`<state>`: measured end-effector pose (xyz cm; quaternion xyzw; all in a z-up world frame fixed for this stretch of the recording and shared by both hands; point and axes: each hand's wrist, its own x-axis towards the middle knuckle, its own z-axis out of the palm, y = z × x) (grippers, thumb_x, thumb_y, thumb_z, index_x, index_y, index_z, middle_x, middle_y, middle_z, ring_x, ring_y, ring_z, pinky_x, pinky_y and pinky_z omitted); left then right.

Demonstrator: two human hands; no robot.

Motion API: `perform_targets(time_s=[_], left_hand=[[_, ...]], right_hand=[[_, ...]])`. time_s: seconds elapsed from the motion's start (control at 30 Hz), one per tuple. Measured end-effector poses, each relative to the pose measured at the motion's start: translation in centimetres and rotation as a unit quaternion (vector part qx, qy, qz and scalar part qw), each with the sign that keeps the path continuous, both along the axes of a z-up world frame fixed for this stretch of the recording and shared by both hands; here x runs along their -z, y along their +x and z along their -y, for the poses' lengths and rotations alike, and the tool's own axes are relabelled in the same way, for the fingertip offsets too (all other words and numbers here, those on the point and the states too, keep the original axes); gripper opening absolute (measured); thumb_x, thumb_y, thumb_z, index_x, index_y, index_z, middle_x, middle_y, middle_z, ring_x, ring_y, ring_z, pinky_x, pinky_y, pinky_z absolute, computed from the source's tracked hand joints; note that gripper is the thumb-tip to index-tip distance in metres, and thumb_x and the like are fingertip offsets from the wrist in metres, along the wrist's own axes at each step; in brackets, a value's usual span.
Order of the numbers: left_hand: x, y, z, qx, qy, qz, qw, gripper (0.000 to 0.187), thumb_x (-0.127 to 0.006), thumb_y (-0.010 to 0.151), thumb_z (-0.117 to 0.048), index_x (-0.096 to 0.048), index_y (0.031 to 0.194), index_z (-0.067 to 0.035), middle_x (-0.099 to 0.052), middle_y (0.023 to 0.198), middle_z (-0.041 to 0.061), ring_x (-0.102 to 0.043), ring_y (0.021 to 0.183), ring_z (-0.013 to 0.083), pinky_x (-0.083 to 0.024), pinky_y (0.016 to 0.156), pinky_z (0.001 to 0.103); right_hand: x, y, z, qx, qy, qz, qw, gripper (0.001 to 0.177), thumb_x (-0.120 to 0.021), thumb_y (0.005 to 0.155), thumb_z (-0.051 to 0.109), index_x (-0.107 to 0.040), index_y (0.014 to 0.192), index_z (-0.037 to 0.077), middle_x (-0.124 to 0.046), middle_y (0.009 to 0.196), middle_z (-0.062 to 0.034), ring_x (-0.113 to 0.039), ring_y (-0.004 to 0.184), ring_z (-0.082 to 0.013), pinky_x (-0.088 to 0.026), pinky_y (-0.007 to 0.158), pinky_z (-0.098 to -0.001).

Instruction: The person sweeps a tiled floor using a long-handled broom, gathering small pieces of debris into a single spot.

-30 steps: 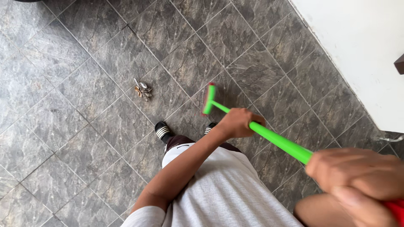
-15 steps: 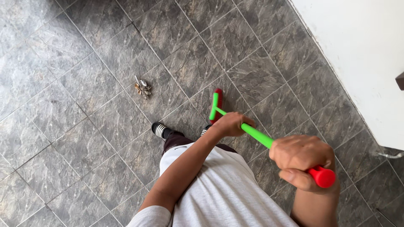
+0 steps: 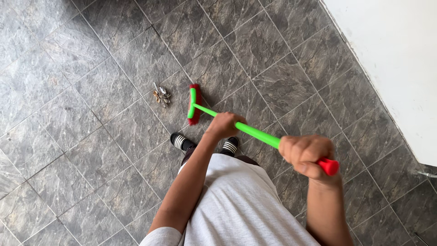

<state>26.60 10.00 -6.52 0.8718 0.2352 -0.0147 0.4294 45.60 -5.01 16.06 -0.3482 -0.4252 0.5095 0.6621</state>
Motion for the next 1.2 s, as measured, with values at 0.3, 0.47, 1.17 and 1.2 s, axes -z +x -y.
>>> perform_targets(time_s=[0.3, 0.47, 1.17, 1.2], left_hand=[[-0.4, -3.0, -2.3, -0.080, -0.004, -0.024, 0.996, 0.014, -0.075, 0.080, -0.016, -0.080, 0.089, -0.024, -0.078, 0.084, 0.003, -0.075, 0.078, 0.0255, -0.058, 0.070, 0.040], [-0.5, -3.6, -1.7, -0.094, 0.016, -0.003, 0.995, 0.019, -0.074, 0.078, -0.013, -0.080, 0.091, -0.025, -0.077, 0.085, 0.003, -0.075, 0.079, 0.0252, -0.059, 0.071, 0.039], [-5.5, 8.5, 11.9, 0.111, -0.170, 0.188, 0.961, 0.040, -0.069, 0.075, 0.001, -0.077, 0.108, -0.019, -0.079, 0.107, 0.004, -0.077, 0.097, 0.0258, -0.061, 0.087, 0.036], [-5.3, 8.3, 12.0, 0.114, -0.183, 0.171, 0.961, 0.037, -0.070, 0.077, 0.000, -0.077, 0.108, -0.019, -0.079, 0.106, 0.005, -0.076, 0.097, 0.0262, -0.060, 0.086, 0.037]], right_hand=[[0.6, -2.5, -2.5, -0.010, -0.012, -0.008, 1.000, 0.034, -0.063, 0.081, 0.008, -0.043, 0.054, 0.013, -0.050, 0.055, 0.0021, -0.043, 0.056, -0.0129, -0.041, 0.065, -0.0353], [-0.5, -3.0, -1.9, 0.009, -0.023, -0.016, 1.000, 0.033, -0.060, 0.082, 0.008, -0.040, 0.056, 0.011, -0.047, 0.057, 0.0007, -0.042, 0.058, -0.0145, -0.039, 0.066, -0.0359], [-12.8, -2.7, 3.6, 0.085, -0.076, 0.250, 0.962, 0.026, -0.063, 0.073, -0.005, -0.046, 0.056, 0.005, -0.051, 0.053, -0.0022, -0.049, 0.044, -0.0113, -0.039, 0.046, -0.0294], [-12.3, -2.7, 3.5, 0.070, -0.083, 0.286, 0.952, 0.030, -0.067, 0.073, -0.004, -0.043, 0.056, 0.004, -0.049, 0.053, -0.0026, -0.050, 0.046, -0.0124, -0.040, 0.047, -0.0299]])
